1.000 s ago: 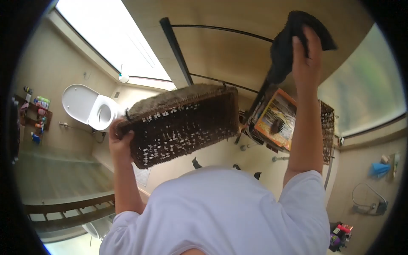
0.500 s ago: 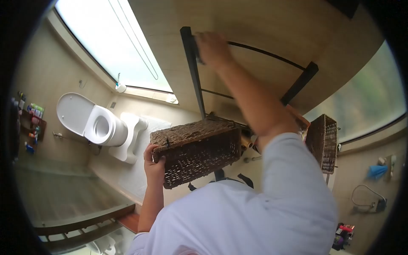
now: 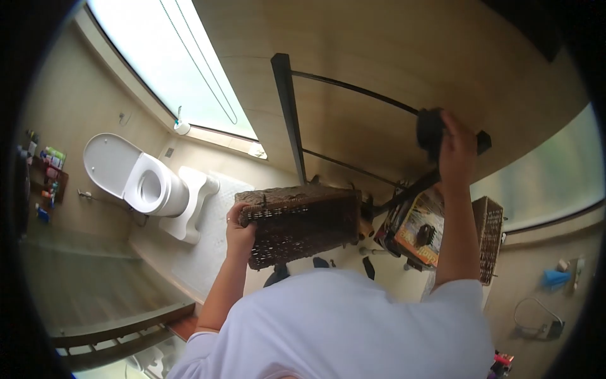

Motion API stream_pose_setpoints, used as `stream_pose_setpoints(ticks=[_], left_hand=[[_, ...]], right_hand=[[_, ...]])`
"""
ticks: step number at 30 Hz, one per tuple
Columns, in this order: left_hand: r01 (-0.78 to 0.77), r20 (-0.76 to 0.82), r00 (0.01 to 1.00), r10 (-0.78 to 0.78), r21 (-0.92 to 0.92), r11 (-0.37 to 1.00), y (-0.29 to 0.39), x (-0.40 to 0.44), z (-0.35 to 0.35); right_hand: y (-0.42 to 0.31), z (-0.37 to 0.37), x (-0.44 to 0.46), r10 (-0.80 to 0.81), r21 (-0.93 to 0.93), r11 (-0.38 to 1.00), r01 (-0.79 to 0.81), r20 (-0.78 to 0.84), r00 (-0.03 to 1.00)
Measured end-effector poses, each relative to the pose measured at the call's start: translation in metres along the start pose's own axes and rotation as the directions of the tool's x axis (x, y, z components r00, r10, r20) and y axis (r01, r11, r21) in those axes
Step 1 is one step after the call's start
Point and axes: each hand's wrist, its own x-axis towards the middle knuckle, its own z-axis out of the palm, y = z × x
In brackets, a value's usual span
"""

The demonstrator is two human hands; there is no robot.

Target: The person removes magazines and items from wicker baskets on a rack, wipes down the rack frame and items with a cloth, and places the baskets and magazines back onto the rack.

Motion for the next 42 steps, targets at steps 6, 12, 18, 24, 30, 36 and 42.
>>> stream_pose_setpoints(ticks=[6, 12, 18, 24, 30, 36, 42], left_hand=[[-0.130, 0.108, 0.988, 0.110, 0.197, 0.972, -0.026, 0.038, 0.024], [-0.179, 0.256, 0.960, 0.111, 0.260, 0.949, -0.024, 0.068, 0.023], [-0.263, 0.390, 0.910, 0.143, 0.274, 0.925, -0.040, 0.099, 0.028], [-0.253, 0.433, 0.894, 0.116, 0.274, 0.928, -0.043, 0.111, 0.036], [-0.295, 0.467, 0.869, 0.167, 0.215, 0.931, -0.052, 0.118, 0.034], [-0.259, 0.481, 0.868, 0.124, 0.227, 0.939, -0.051, 0.121, 0.028], [-0.243, 0.516, 0.852, 0.089, 0.241, 0.940, -0.053, 0.123, 0.027]], right_hand=[[-0.092, 0.009, 0.067, 0.773, 0.978, 0.188, -0.090, -0.091, 0.627], [-0.206, 0.122, 0.106, 0.063, 0.532, 0.846, -0.038, -0.028, 0.998], [-0.219, 0.127, 0.138, 0.188, 0.351, 0.880, -0.319, 0.361, 0.914], [-0.226, 0.136, 0.134, 0.200, 0.421, 0.861, -0.284, 0.232, 0.952], [-0.209, 0.157, 0.145, 0.335, 0.493, 0.793, -0.358, 0.138, 0.932], [-0.252, 0.156, 0.088, 0.332, 0.527, 0.846, -0.084, -0.398, 0.855], [-0.268, 0.267, -0.037, 0.506, 0.409, 0.840, -0.356, -0.355, 0.786]])
